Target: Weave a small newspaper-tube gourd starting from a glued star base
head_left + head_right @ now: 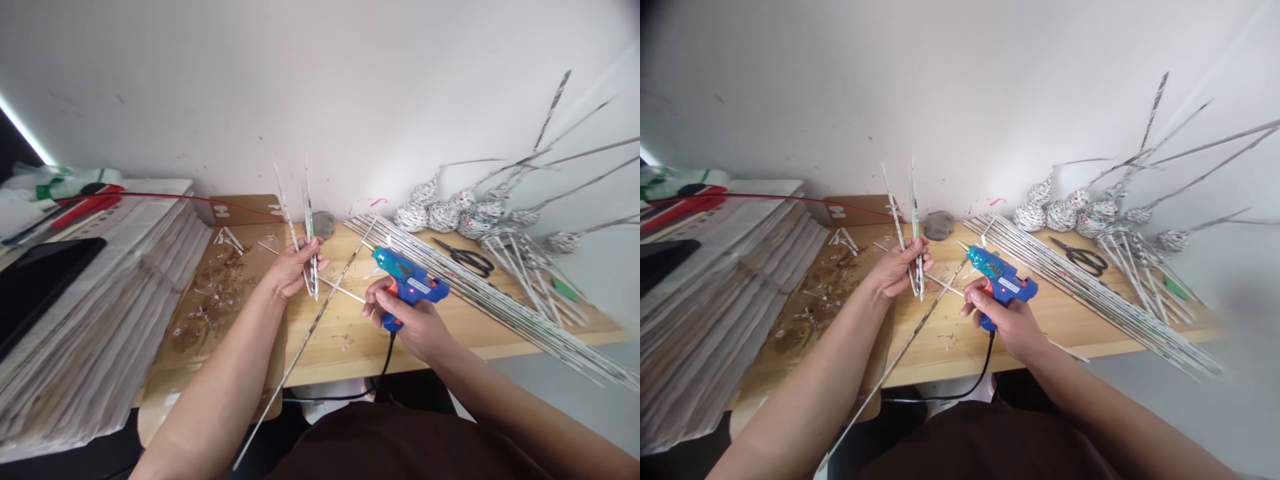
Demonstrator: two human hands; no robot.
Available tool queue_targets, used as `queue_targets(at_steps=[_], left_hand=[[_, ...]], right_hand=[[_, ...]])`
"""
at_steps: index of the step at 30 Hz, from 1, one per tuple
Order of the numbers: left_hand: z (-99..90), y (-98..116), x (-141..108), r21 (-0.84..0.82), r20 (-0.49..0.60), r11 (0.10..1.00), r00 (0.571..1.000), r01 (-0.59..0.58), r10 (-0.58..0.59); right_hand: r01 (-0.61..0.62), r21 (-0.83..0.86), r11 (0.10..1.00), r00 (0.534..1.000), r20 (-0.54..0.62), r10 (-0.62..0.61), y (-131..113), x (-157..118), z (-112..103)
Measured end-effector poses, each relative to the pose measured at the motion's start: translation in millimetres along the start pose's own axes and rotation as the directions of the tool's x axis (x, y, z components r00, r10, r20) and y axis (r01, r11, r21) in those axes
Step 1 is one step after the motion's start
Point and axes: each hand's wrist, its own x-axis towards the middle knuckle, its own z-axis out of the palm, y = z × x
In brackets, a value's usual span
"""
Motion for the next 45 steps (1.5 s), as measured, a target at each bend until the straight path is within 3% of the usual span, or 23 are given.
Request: queue_targets(at_steps=[8,17,24,31,38,43,45], left_hand=[[-3.0,-5.2,5.4,0.068,-0.066,0.996,0.996,-0.056,0.06],[1.0,-7.4,0.4,0.16,0.044,0.981,0.994,-0.106,0.1],[4.6,-10.4,-1.0,0.237,0.068,0.956,0.985,-0.172,0.16],[7.1,-12.1,-2.5,0.258,0.134,0.954,0.983,-0.155,0.124],[12.1,-6.3,-5.1,0.198,0.168,0.935,0.95,-0.295,0.264],[12.9,-4.7,-4.1,0.267,0.022,0.875,0.91,-0.404,0.414],[13.2,-6.3,-3.0,0.275,0.009,0.857,0.893,-0.436,0.451]], right_hand=[[0.002,0.005,1.0,1.0,-0.012,-0.002,13.7,5.8,3.0],[0.032,0.012,0.999,0.999,-0.003,-0.032,17.0,9.3,4.6],[0.024,0.003,1.0,1.0,0.0,-0.024,20.9,13.2,0.8],[0.007,-0.025,1.0,0.998,0.062,-0.005,18.2,26.2,9.2],[-0.056,-0.123,0.991,0.996,0.055,0.063,18.0,28.4,3.9],[-0.113,-0.117,0.987,0.994,-0.019,0.112,27.6,32.6,-3.7],[-0.123,-0.109,0.986,0.992,-0.044,0.119,28.3,36.5,-3.9]])
